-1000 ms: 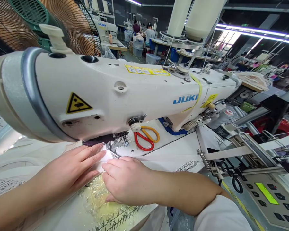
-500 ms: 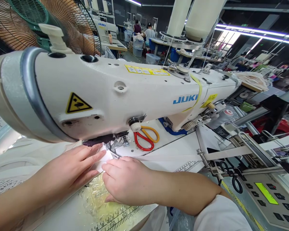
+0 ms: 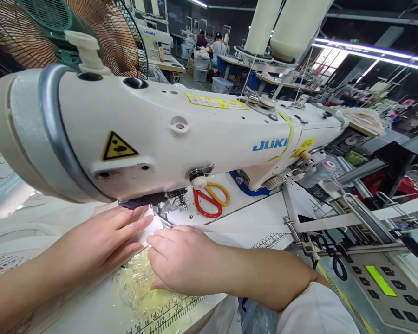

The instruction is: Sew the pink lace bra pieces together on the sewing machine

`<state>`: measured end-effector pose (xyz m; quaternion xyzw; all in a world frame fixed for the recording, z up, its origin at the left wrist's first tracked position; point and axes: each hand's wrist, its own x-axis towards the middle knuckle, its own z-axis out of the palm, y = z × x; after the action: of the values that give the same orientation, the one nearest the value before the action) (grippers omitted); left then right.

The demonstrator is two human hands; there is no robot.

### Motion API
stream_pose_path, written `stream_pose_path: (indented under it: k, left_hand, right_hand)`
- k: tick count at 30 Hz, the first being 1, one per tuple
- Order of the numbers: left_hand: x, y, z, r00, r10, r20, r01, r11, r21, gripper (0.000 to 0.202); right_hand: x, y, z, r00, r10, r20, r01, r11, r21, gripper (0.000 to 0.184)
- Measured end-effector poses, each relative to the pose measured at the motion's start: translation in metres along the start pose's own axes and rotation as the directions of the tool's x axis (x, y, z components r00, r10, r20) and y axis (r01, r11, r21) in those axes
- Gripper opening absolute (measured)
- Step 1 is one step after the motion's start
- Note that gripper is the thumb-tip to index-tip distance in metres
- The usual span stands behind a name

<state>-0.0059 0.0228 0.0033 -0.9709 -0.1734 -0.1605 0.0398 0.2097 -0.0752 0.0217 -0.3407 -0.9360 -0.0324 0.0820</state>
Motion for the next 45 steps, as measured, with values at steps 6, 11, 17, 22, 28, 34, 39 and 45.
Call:
stream_pose_path:
  k: [6,11,17,22,28,34,39,45]
  left_hand:
    - [0.004,0.0,-0.003,1.0,-0.01,0.022,0.01,1.0,0.009,0.038]
    - [0.01,-0.004,-0.007,0.999,0.036,0.011,-0.037,0.996,0.076,0.042]
    - [0.019,-0.005,-0.014,0.998,0.055,0.006,-0.055,0.995,0.078,0.044]
    - [0.011,0.011,-0.015,0.982,0.186,-0.029,-0.183,0.979,0.093,0.036]
    - [-0.016,0.014,0.0,0.988,0.157,-0.008,-0.157,0.987,-0.017,0.044]
    - [-0.021,-0.001,0.012,0.996,0.084,-0.028,-0.086,0.993,-0.086,0.052]
    - [-0.015,-0.012,0.01,0.997,0.077,-0.02,-0.078,0.995,-0.068,0.047]
    - [-0.007,-0.03,0.011,0.995,0.093,0.037,-0.093,0.996,-0.002,0.046]
  right_hand:
    - [0.001,0.0,-0.001,0.999,0.018,0.032,-0.018,1.0,-0.004,0.045]
    - [0.0,0.001,0.001,1.0,0.022,0.013,-0.022,1.0,-0.009,0.044]
    - [0.0,0.001,0.005,0.999,0.032,0.018,-0.031,0.999,-0.026,0.042]
    - [-0.001,0.002,0.008,1.0,0.021,-0.017,-0.022,0.999,-0.031,0.042]
    - [-0.002,0.003,0.01,0.999,0.017,-0.05,-0.02,0.998,-0.057,0.042]
    - [-0.002,0.001,0.012,0.998,0.049,-0.032,-0.05,0.998,-0.048,0.05]
    - [-0.002,0.0,0.011,0.997,0.071,-0.037,-0.073,0.996,-0.041,0.051]
    - [-0.002,0.0,0.01,0.997,0.079,0.014,-0.079,0.997,-0.008,0.05]
